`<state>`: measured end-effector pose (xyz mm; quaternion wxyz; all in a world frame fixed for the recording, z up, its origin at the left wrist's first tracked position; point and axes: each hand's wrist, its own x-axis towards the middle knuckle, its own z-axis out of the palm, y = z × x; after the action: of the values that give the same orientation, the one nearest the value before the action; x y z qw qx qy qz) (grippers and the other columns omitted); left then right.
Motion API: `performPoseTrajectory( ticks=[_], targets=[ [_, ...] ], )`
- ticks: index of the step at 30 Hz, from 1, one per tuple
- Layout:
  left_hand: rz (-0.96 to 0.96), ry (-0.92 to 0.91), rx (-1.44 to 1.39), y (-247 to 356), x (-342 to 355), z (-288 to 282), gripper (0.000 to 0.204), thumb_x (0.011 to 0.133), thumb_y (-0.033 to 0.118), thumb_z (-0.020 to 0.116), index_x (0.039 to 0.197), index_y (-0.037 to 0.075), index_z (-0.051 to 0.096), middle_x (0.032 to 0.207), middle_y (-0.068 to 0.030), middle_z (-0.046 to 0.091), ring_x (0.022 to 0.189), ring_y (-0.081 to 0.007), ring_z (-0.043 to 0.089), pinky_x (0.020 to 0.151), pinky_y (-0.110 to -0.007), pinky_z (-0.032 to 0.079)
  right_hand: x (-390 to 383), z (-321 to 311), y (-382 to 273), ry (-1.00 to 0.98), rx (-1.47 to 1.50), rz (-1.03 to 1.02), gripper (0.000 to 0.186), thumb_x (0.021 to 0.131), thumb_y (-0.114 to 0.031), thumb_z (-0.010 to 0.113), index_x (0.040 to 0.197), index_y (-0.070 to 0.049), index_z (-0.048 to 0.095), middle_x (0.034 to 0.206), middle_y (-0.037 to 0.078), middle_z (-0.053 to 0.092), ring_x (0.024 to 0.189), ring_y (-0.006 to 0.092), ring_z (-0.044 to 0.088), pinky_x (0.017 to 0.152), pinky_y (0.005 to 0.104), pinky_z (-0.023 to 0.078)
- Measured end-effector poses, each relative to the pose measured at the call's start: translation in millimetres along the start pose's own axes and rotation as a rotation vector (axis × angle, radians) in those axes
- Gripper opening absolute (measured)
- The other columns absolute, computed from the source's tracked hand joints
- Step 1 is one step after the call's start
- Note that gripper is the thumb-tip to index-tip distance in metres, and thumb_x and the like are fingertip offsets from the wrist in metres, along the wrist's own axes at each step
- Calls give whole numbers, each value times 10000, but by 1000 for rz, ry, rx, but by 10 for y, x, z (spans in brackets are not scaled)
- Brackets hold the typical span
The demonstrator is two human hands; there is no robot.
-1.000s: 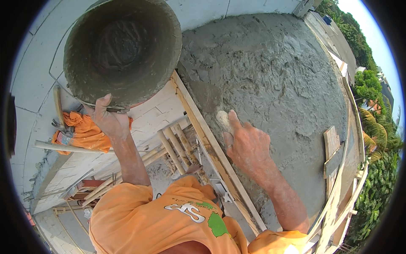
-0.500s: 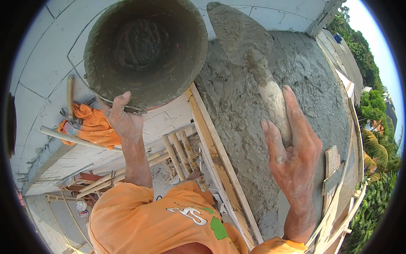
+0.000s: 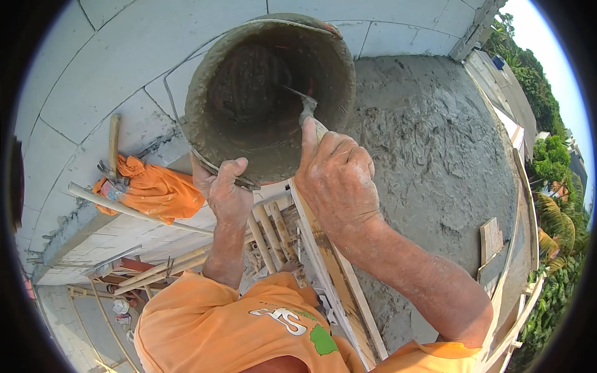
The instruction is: The person spreads wet cement onto a structure using a trowel and smooths the edges by hand and with wooden boards.
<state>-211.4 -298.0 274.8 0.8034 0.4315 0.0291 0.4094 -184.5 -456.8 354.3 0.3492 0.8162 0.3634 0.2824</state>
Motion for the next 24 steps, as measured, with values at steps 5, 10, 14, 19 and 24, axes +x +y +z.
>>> performPoseTrajectory(
  ticks=[5,10,14,19,24],
  targets=[
    [-47,4,-84,44,38,-31,606,681,-86,554,1278,9,520,1053,-71,630,920,-154,615,869,-300,496,-93,-226,162,-69,453,5,599,797,-52,644,1380,-35,509,756,68,520,631,172,600,531,323,493],
    [-91,-1,-147,-1,-2,-52,692,689,-86,544,1353,77,440,1156,-82,575,992,-221,607,909,-361,524,155,4,254,229,258,207,586,758,-110,716,1314,1,567,717,47,514,587,114,552,486,252,459],
    [-106,-19,-207,11,44,-88,707,696,-93,537,1371,80,422,1187,-88,568,1039,-238,603,927,-373,528,36,44,81,258,331,28,539,770,-96,698,1285,8,578,722,53,529,630,136,584,515,264,486],
    [-146,35,-262,128,99,-176,702,667,-102,521,1350,50,465,1166,-97,589,1020,-232,613,927,-357,518,-205,-128,322,138,489,42,538,789,-79,694,1308,-18,566,734,62,557,615,150,614,521,281,497],
    [-94,62,-233,58,119,-371,675,675,-89,538,1335,42,480,1173,-90,590,1029,-222,602,950,-348,493,-312,-351,573,-13,748,269,636,832,-162,728,1420,-140,486,738,66,549,543,163,553,475,328,448]
  ],
)
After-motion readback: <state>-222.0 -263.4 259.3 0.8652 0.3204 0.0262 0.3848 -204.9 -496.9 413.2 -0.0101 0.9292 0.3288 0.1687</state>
